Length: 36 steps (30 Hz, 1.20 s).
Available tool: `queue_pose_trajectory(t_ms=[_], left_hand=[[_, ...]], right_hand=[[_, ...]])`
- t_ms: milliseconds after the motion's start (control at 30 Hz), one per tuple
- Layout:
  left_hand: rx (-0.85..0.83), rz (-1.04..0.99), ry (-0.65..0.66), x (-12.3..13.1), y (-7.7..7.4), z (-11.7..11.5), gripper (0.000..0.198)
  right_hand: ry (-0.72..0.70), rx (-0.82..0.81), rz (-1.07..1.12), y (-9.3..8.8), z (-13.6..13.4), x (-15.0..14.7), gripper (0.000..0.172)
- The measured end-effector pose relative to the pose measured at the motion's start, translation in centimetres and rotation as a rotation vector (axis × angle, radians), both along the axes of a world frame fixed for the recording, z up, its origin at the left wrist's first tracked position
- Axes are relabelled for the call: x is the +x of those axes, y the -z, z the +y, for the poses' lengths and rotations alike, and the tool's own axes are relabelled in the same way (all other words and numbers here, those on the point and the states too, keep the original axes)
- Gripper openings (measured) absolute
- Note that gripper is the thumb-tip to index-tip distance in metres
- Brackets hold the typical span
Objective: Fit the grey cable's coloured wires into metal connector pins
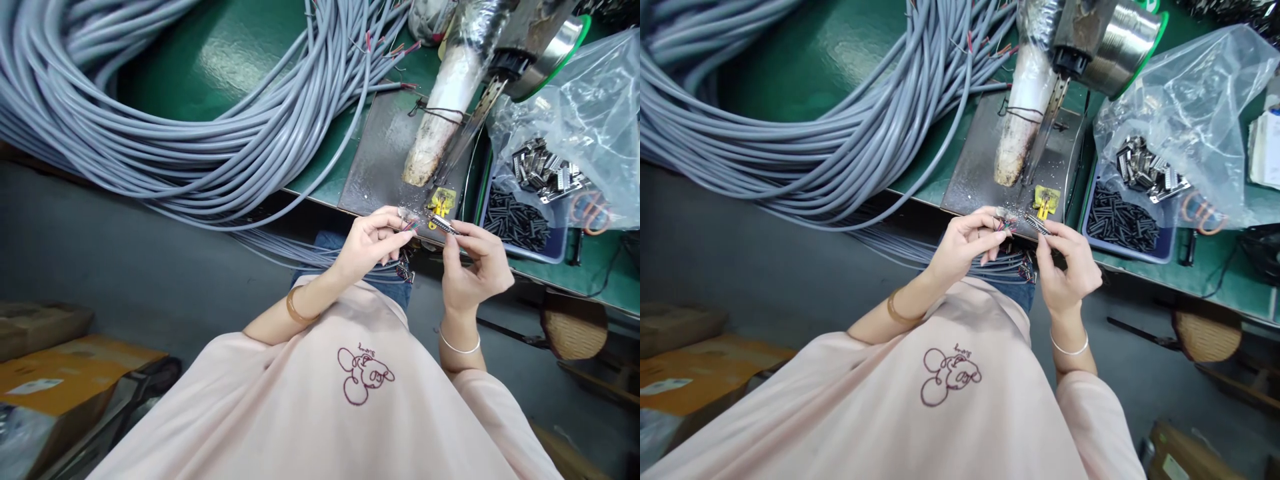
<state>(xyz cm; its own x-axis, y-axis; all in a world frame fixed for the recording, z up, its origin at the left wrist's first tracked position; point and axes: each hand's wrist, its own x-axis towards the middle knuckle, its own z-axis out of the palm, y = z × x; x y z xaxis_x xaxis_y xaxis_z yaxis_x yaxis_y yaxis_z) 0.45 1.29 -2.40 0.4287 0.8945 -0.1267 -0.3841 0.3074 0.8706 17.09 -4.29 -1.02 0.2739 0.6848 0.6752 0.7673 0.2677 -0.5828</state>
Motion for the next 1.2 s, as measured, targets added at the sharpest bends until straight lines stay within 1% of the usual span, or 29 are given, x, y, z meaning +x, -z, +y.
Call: queue_pose_trajectory(t_ms=[133,300,467,533,633,767,900,1000,1200], left_hand=[[-0.083,-0.058,0.082,0.1,0.5,-0.1,0.030],[-0.101,-0.043,0.017,-0.1,0.5,-0.1,0.031],[-0.133,-0.121,0.129,-0.1,0.2,0.2,0.031],[-0.150,-0.125,0.145,0.0,0.1,0.2,0.029],[-0.141,-0.095,0.149,0.1,0.0,0.0,0.023],[-0.096,-0.050,0.149,0.2,-0.2,-0.3,0.016],[-0.073,0.001,0.158,0.3,-0.4,-0.4,0.014],[-0.059,-0.011,0.153,0.4,-0.6,-0.3,0.014],[-0.053,-0.037,0.165,0.2,-0.5,-0.2,0.015]], right_hand=[[0.011,-0.026,0.022,-0.1,-0.1,0.2,0.009],[-0.035,-0.118,0.127,-0.5,-0.3,0.2,0.007],[-0.073,-0.163,0.158,-0.9,-0.3,0.1,0.006],[-0.091,-0.193,0.153,-1.2,-0.3,0.0,0.004],[-0.115,-0.253,0.163,-1.7,-0.3,0.0,0.005],[-0.193,-0.326,0.272,-1.8,-0.1,-0.1,0.010],[-0.269,-0.388,0.384,-1.6,0.0,-0.2,0.006],[-0.264,-0.397,0.417,-1.6,-0.1,-0.3,0.003],[-0.227,-0.337,0.455,-1.4,-0.2,-0.6,0.004]])
